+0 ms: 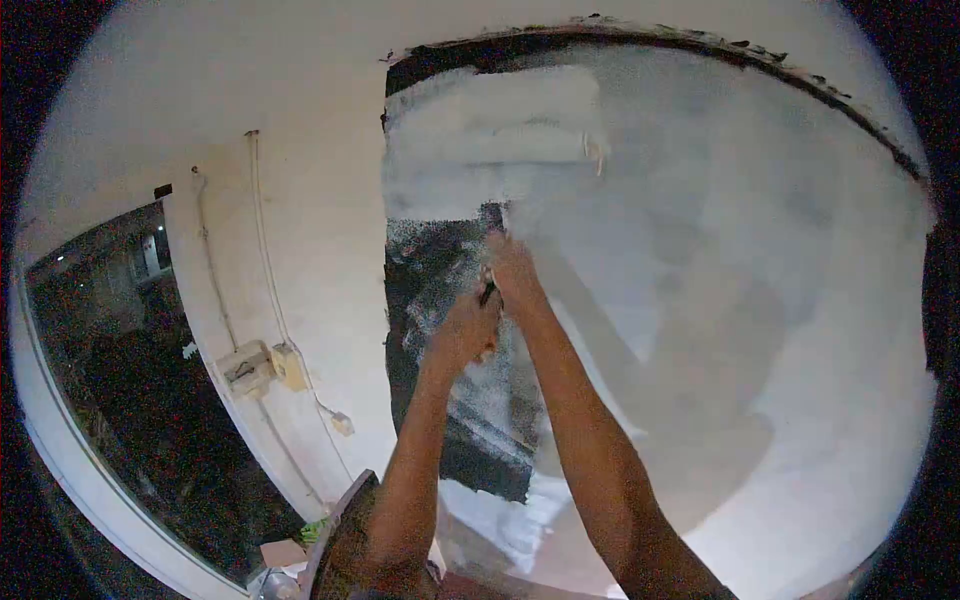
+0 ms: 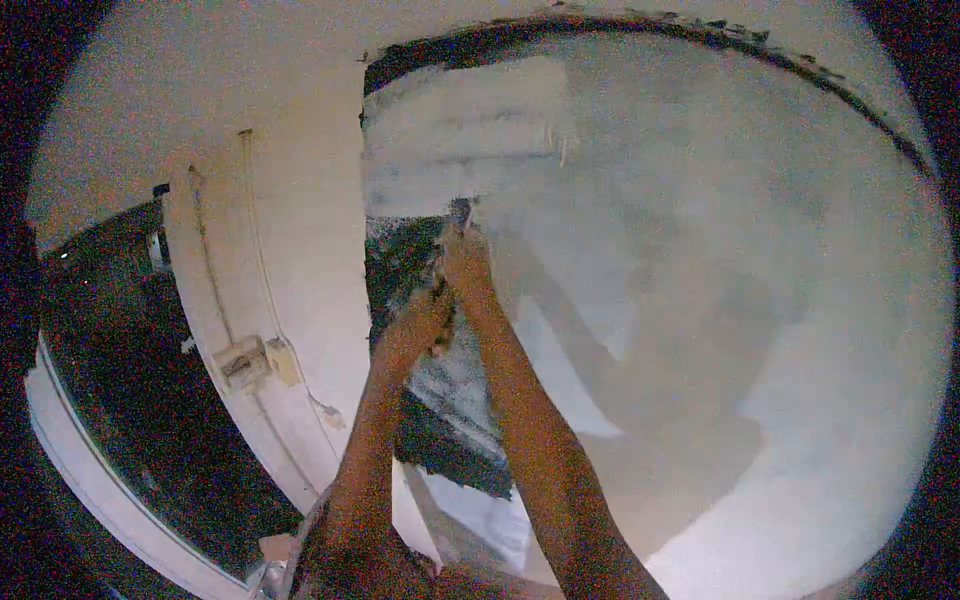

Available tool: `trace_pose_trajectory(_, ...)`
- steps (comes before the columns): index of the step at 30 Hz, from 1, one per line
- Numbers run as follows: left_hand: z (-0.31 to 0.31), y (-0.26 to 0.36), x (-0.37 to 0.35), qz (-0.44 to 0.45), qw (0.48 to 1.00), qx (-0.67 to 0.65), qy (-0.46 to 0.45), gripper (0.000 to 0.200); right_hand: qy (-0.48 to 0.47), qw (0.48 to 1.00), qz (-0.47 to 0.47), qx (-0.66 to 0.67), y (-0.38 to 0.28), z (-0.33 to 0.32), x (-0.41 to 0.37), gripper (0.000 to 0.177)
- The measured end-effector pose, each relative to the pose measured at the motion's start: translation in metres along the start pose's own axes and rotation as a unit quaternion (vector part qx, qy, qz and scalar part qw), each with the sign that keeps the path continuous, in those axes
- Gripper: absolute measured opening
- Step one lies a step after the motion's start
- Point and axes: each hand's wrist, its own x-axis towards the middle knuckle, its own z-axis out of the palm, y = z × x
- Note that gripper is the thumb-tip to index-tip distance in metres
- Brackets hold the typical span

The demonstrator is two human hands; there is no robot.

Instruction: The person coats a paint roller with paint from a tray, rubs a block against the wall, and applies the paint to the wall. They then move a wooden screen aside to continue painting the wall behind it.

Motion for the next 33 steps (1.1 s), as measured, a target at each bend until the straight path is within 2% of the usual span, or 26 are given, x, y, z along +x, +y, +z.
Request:
trace_pose_trajectory(1,-0.011,0.005,0.013,-0.094,0.992,-0.060,-0.054,0.036,-0.013,0.998,0.039,0.037,0.004,0.003,0.004,0.029)
trace_pose_trajectory(2,-0.024,0.017,0.027,-0.186,0.969,-0.120,-0.106,0.035,-0.047,0.998,0.016,-0.031,0.000,0.001,0.030,0.029)
trace_pose_trajectory(4,-0.046,0.032,0.054,-0.171,0.970,-0.137,-0.109,0.038,-0.062,0.995,-0.053,-0.057,-0.012,-0.003,0.070,0.023)
trace_pose_trajectory(5,-0.051,0.036,0.063,-0.161,0.970,-0.144,-0.111,0.039,-0.042,0.994,-0.101,-0.013,-0.020,-0.007,0.088,0.027)
trace_pose_trajectory(7,-0.046,0.034,0.067,-0.199,0.963,-0.160,-0.087,0.037,-0.011,0.992,-0.122,0.039,-0.026,-0.008,0.091,0.036)
trace_pose_trajectory(8,-0.041,0.031,0.065,-0.221,0.958,-0.168,-0.077,0.036,-0.002,0.994,-0.095,0.048,-0.019,-0.003,0.084,0.036)
trace_pose_trajectory(10,-0.021,0.017,0.039,-0.179,0.974,-0.129,-0.060,0.040,0.043,0.983,-0.152,-0.090,-0.016,-0.003,0.055,0.032)
trace_pose_trajectory(11,-0.013,0.013,0.023,-0.156,0.980,-0.110,-0.047,0.042,0.076,0.941,-0.234,-0.234,-0.024,-0.011,0.027,0.029)
trace_pose_trajectory(13,-0.005,0.014,-0.011,-0.231,0.962,-0.129,-0.076,0.042,0.056,0.948,-0.169,-0.264,-0.018,-0.007,-0.010,0.023)
trace_pose_trajectory(14,-0.002,0.016,-0.019,-0.264,0.950,-0.139,-0.089,0.041,0.000,0.989,-0.024,-0.146,0.002,0.006,-0.020,0.022)
trace_pose_trajectory(16,0.002,0.010,-0.020,-0.232,0.954,-0.175,-0.074,0.042,-0.026,0.985,0.038,-0.164,0.006,0.013,-0.021,0.022)
trace_pose_trajectory(17,0.002,0.008,-0.016,-0.214,0.955,-0.194,-0.064,0.042,0.004,0.952,-0.052,-0.303,-0.008,0.009,-0.010,0.022)
trace_pose_trajectory(18,-0.004,0.012,-0.004,-0.229,0.951,-0.195,-0.074,0.042,-0.009,0.917,-0.127,-0.378,0.000,0.008,0.014,0.021)
trace_pose_trajectory(19,-0.015,0.019,0.020,-0.244,0.946,-0.195,-0.085,0.042,-0.010,0.871,-0.203,-0.448,0.007,0.007,0.038,0.021)
trace_pose_trajectory(20,-0.026,0.022,0.042,-0.261,0.941,-0.196,-0.095,0.043,-0.054,0.846,-0.263,-0.460,0.029,0.009,0.075,0.018)
trace_pose_trajectory(22,-0.043,0.008,0.084,-0.184,0.935,-0.277,-0.122,0.045,-0.066,0.867,-0.246,-0.427,-0.037,-0.004,0.113,0.021)
trace_pose_trajectory(25,-0.074,0.013,0.115,-0.154,0.961,-0.211,-0.091,0.047,-0.065,0.836,-0.275,-0.471,-0.069,-0.002,0.144,0.036)
trace_pose_trajectory(28,-0.096,0.018,0.129,-0.199,0.914,-0.338,-0.105,0.048,-0.101,0.828,-0.232,-0.500,-0.090,0.008,0.167,0.044)
trace_pose_trajectory(31,-0.106,0.002,0.141,-0.180,0.923,-0.312,-0.135,0.047,-0.092,0.818,-0.210,-0.528,-0.105,0.014,0.168,0.047)
trace_pose_trajectory(33,-0.107,-0.006,0.150,-0.182,0.926,-0.305,-0.128,0.047,-0.101,0.835,-0.175,-0.512,-0.106,0.020,0.174,0.047)
